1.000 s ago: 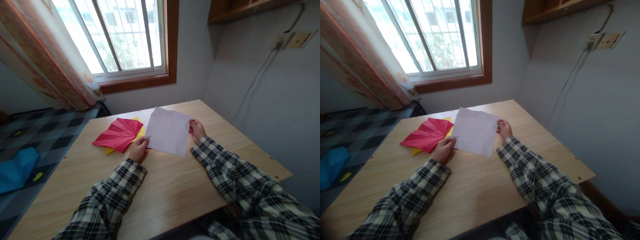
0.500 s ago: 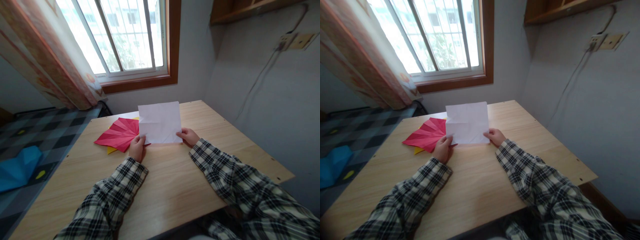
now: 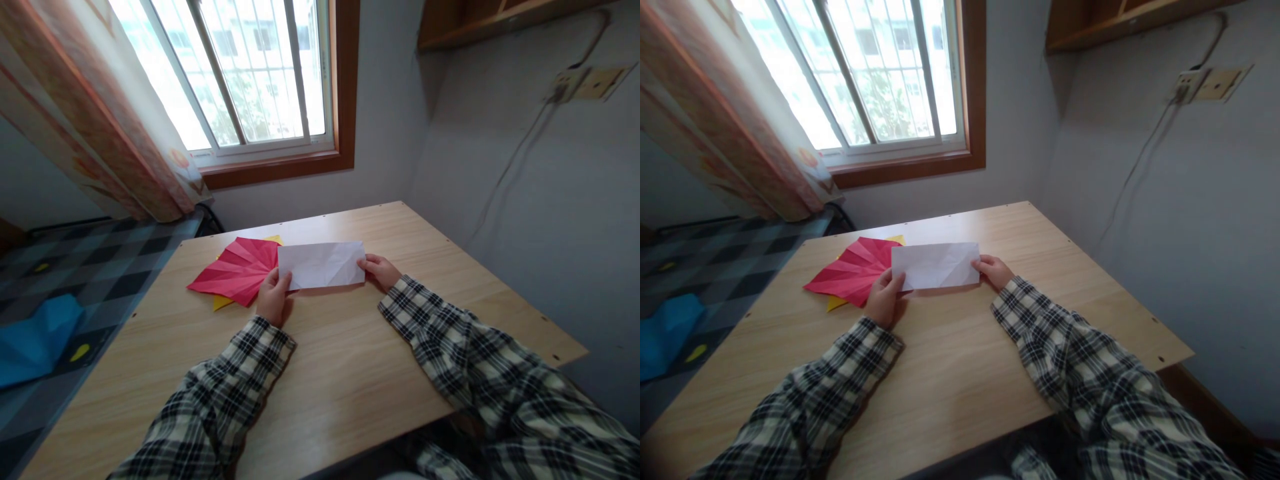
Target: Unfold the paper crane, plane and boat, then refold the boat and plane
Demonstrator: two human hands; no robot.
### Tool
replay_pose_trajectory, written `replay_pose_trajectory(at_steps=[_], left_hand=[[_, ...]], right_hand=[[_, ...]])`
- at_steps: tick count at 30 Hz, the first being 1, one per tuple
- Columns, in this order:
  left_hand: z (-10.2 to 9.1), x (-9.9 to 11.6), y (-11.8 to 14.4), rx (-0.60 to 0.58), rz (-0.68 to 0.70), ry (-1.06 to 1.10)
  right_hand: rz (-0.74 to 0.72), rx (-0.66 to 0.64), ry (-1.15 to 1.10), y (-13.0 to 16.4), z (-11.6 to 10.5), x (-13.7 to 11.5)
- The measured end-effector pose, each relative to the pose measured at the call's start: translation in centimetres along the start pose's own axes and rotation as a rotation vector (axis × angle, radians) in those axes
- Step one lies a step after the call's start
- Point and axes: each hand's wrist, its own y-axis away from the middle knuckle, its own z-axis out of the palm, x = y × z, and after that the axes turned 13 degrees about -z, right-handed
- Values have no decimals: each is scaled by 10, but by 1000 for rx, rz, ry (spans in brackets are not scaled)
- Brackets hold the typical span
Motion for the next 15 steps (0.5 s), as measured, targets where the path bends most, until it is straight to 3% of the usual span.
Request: replay_pose_trajectory(at_steps=[4, 7, 12, 15], left_hand=[[-11, 17, -1, 91, 232, -163], [-31, 40, -4, 112, 366, -174], [-91, 76, -5, 313, 520, -88], [-132, 80, 0, 373, 425, -99]], right_hand=[[4, 21, 21, 0, 1, -4], [21, 28, 26, 0, 3, -8], [32, 23, 39, -1, 4, -10], [25, 17, 50, -1, 4, -9]])
